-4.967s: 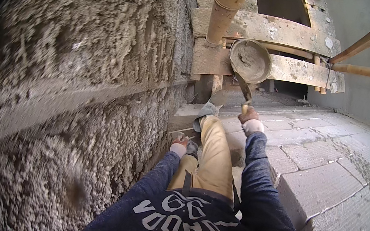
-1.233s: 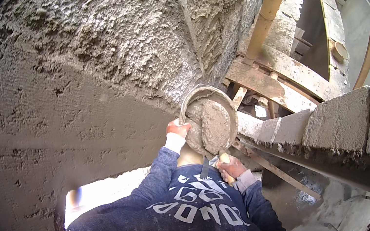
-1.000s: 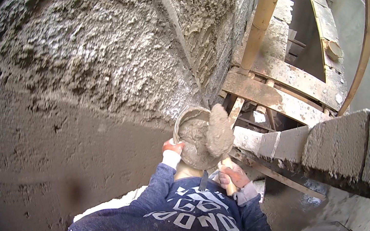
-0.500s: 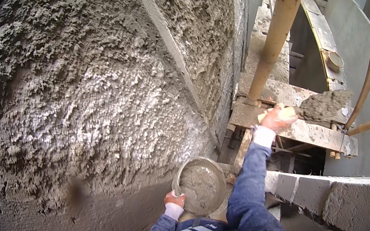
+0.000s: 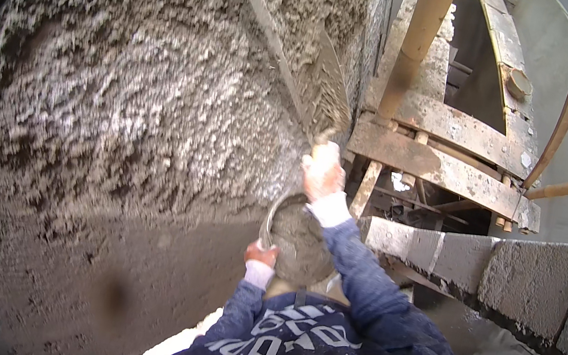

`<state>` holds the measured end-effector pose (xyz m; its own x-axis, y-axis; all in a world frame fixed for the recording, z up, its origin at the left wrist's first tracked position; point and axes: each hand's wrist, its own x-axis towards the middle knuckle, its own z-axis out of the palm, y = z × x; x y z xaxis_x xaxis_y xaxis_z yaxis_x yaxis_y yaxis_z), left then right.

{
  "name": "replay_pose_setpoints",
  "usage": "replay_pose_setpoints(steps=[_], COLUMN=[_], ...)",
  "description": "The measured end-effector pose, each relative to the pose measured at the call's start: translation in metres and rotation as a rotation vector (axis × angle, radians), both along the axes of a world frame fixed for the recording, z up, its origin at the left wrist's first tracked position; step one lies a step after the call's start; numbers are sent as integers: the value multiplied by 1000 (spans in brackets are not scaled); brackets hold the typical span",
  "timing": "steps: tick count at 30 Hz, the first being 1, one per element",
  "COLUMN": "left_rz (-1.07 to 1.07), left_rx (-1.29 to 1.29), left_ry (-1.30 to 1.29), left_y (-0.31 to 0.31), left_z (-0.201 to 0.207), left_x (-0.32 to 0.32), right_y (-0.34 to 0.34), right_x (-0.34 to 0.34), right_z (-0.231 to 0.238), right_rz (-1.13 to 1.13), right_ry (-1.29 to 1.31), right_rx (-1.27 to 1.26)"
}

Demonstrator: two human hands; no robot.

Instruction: The person scoops wet cement from a bucket using a trowel and applies it to a vertical wall surface. They repeatedly smooth the cement into the wall texture, working on a specific section of the wall.

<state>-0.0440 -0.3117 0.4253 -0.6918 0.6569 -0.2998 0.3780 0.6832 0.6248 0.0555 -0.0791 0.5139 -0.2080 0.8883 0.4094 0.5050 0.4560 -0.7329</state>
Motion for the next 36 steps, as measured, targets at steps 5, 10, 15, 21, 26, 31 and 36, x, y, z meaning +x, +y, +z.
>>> replay_pose_setpoints(steps=[5, 10, 15, 21, 26, 31, 36], left_rz=[30, -47, -120, -60, 3, 53, 114], left_rx=[29, 49, 106, 148, 247, 172, 134], left_ry=[-54, -60, -2, -59, -189, -153, -156], left_y=[14, 30, 50, 37, 19, 23, 25], left_z=[24, 53, 85, 68, 52, 37, 13], left_x=[20, 41, 69, 71, 48, 52, 44], right_y=[-135, -150, -169, -177, -170, -166, -149], right_x=[192, 237, 215, 179, 214, 217, 221], right_z=[-37, -51, -121, -72, -42, 2, 51], right_rz=[213, 257, 369, 763, 803, 666, 528], right_ry=[-419, -852, -563, -133, 305, 483, 924], right_rx=[-690, -777, -718, -1148, -1552, -1664, -1661])
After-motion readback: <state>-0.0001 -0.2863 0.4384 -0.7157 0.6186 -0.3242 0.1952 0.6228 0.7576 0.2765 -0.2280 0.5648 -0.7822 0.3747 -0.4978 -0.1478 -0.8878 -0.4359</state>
